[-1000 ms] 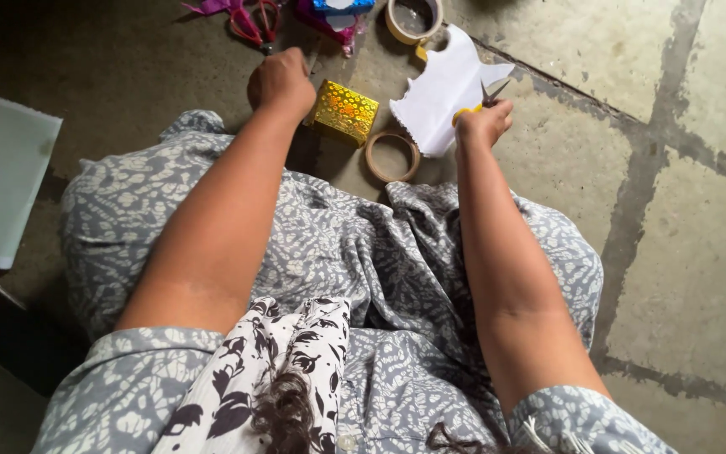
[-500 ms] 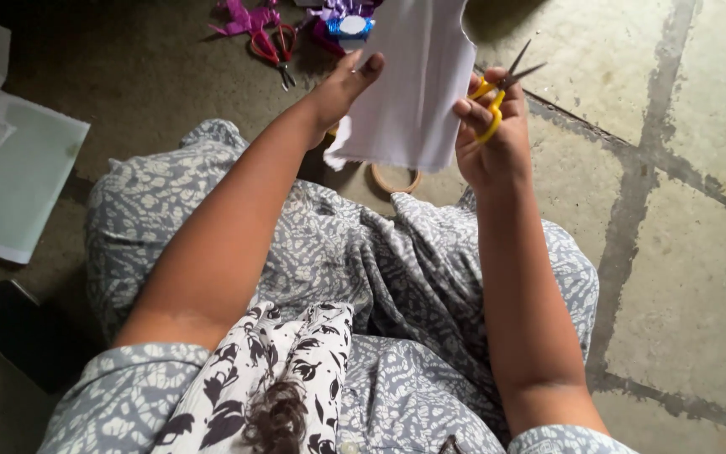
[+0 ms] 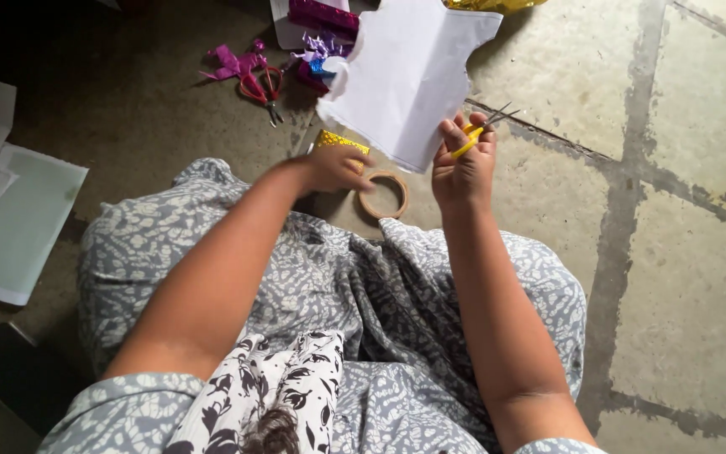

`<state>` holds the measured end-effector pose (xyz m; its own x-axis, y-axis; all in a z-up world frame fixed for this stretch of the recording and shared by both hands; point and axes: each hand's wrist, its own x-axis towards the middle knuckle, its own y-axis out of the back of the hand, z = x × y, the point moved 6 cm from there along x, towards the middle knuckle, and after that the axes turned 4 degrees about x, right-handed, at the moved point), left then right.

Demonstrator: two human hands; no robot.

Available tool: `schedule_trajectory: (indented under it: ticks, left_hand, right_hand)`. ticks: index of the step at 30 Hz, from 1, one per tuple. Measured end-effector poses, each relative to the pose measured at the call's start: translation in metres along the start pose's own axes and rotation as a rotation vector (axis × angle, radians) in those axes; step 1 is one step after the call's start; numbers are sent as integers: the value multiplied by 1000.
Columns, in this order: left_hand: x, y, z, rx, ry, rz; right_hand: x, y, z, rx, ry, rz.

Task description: The person cuts a sheet of white paper with yellow-handled scissors, folds the paper around a small gold-patterned box, and secures it with tape. The person then handles a pink ribbon, preparing to tie it around the box.

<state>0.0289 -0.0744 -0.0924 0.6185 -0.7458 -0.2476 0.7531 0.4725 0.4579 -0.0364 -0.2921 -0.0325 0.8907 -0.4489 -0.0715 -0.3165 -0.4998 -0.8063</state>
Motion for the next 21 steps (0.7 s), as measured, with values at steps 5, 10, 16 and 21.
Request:
schedule_trajectory:
  ticks: [5,10,16,21]
  left_hand:
    - [2,-3,38,-534,-73,154]
    - [0,36,18,-654,2,326]
    - [-6,68,38,-717,-229,307]
    - [-25,60,81,-794,-510,9]
  right_hand:
    - [-5,7,24,-74,-37,47]
    - [-1,0,27,-195,-30,68]
    - [8,1,19,-135,-41,25]
    - [6,-1,17,-17,-12,41]
